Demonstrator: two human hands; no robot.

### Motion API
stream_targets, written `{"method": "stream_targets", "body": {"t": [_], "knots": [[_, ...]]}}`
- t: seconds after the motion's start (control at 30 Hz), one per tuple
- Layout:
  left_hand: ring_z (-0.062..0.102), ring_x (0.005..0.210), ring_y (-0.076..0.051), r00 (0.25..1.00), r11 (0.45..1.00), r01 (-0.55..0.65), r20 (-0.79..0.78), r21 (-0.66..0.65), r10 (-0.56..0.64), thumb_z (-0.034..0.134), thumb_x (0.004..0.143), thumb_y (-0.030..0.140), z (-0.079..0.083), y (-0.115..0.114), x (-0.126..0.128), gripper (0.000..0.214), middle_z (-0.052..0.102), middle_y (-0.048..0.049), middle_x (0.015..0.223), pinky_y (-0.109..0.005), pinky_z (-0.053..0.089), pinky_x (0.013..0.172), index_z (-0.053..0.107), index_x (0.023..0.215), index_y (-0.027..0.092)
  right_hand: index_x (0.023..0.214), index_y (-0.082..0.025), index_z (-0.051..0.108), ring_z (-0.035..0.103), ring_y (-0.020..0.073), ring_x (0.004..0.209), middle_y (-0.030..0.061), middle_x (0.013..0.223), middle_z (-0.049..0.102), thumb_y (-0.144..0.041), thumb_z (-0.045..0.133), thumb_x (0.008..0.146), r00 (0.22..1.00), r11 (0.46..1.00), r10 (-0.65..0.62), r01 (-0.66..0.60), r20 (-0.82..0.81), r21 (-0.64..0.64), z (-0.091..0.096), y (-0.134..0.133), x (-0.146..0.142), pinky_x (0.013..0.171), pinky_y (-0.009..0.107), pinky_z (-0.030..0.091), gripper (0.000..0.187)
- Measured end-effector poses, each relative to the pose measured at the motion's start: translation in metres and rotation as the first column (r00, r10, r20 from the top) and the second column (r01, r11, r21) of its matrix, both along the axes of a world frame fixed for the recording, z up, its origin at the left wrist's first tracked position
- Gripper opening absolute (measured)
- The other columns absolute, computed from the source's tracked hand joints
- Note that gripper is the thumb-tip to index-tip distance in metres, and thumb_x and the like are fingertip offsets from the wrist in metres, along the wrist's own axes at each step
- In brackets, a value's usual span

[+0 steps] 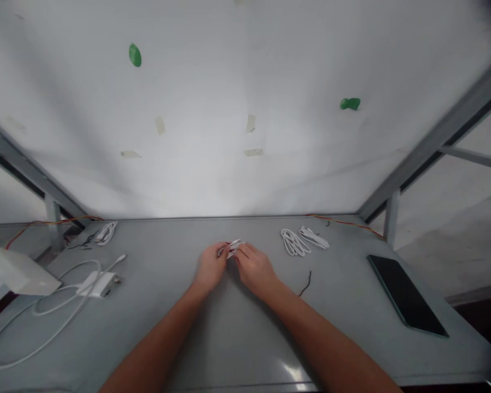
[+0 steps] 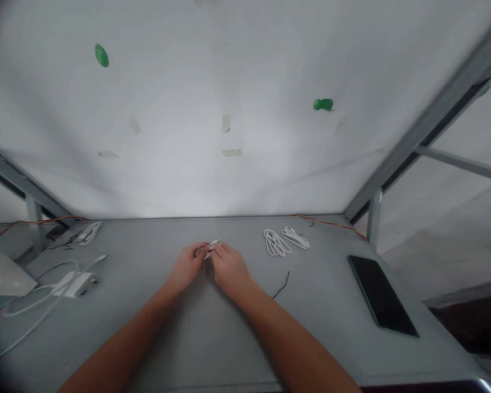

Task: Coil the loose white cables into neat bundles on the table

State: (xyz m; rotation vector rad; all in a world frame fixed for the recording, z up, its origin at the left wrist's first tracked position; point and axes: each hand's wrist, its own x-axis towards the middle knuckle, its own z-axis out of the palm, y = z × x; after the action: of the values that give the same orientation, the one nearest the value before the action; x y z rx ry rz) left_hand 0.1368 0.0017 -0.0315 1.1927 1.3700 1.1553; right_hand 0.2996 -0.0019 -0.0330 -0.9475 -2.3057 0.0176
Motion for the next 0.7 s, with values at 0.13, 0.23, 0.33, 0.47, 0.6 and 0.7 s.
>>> {"method": "stream_targets", "body": {"t": [0.13,0.23,0.33,0.47,0.6,0.7], "knots": [[0.065,0.096,-0.027,0.975,0.978,0.022,-0.219,0.206,0.024,0.066,0.088,0.025,0.003,-0.008,0.007,0.016,0.075,-0.0105,0.099,-0.034,0.046,0.091,0.081,0.095,0.024,0.099,-0.018,0.070,0.064,0.0269,0.101,0.0143,0.107,0.071,0.001,0.047,0.090,0.994,0.999,0.031,-0.032,-0.107,-0.016,0.001,0.003,0.000,0.093,0.042,0.056,0.030],[0.064,0.092,-0.025,0.937,0.958,0.109,-0.349,0.264,-0.011,0.056,0.094,0.022,0.003,-0.012,0.008,0.024,0.071,-0.0106,0.096,-0.034,0.045,0.091,0.080,0.098,0.024,0.101,-0.020,0.068,0.066,0.0249,0.103,0.0128,0.109,0.071,0.001,0.046,0.089,0.986,0.998,0.007,-0.017,-0.167,-0.057,-0.002,0.004,0.002,0.093,0.040,0.057,0.033],[0.061,0.085,-0.024,0.876,0.951,0.166,-0.482,0.260,-0.022,0.047,0.096,0.016,0.002,-0.014,0.008,0.030,0.066,-0.0106,0.090,-0.035,0.044,0.087,0.077,0.095,0.021,0.109,-0.020,0.068,0.067,0.0240,0.109,0.0132,0.121,0.072,0.005,0.046,0.085,0.993,0.998,0.022,-0.028,-0.116,-0.054,-0.007,0.006,0.005,0.098,0.039,0.057,0.040],[0.059,0.083,-0.023,0.835,0.961,0.163,-0.549,0.224,-0.013,0.046,0.092,0.010,0.002,-0.018,0.010,0.030,0.063,-0.0101,0.089,-0.035,0.044,0.085,0.074,0.092,0.019,0.116,-0.017,0.068,0.069,0.0249,0.113,0.0152,0.128,0.072,0.007,0.048,0.078,0.997,0.996,0.075,-0.077,-0.031,-0.047,-0.012,0.008,0.007,0.099,0.038,0.057,0.049],[0.061,0.089,-0.024,0.883,0.970,0.116,-0.469,0.214,-0.002,0.054,0.092,0.017,0.005,-0.019,0.011,0.021,0.066,-0.0104,0.092,-0.036,0.044,0.090,0.073,0.088,0.020,0.111,-0.017,0.070,0.071,0.0241,0.104,0.0149,0.115,0.075,0.005,0.050,0.082,0.999,0.997,0.047,-0.047,0.004,-0.061,-0.012,0.010,0.006,0.092,0.035,0.058,0.042],[0.063,0.094,-0.023,0.979,0.997,0.021,-0.201,0.070,-0.007,0.058,0.094,0.028,0.007,-0.014,0.008,0.020,0.068,-0.0094,0.091,-0.036,0.047,0.092,0.071,0.080,0.020,0.110,-0.017,0.070,0.071,0.0235,0.102,0.0139,0.113,0.076,0.003,0.051,0.085,0.999,0.999,0.040,-0.040,0.014,-0.030,-0.011,0.009,0.005,0.090,0.033,0.057,0.038]]}}
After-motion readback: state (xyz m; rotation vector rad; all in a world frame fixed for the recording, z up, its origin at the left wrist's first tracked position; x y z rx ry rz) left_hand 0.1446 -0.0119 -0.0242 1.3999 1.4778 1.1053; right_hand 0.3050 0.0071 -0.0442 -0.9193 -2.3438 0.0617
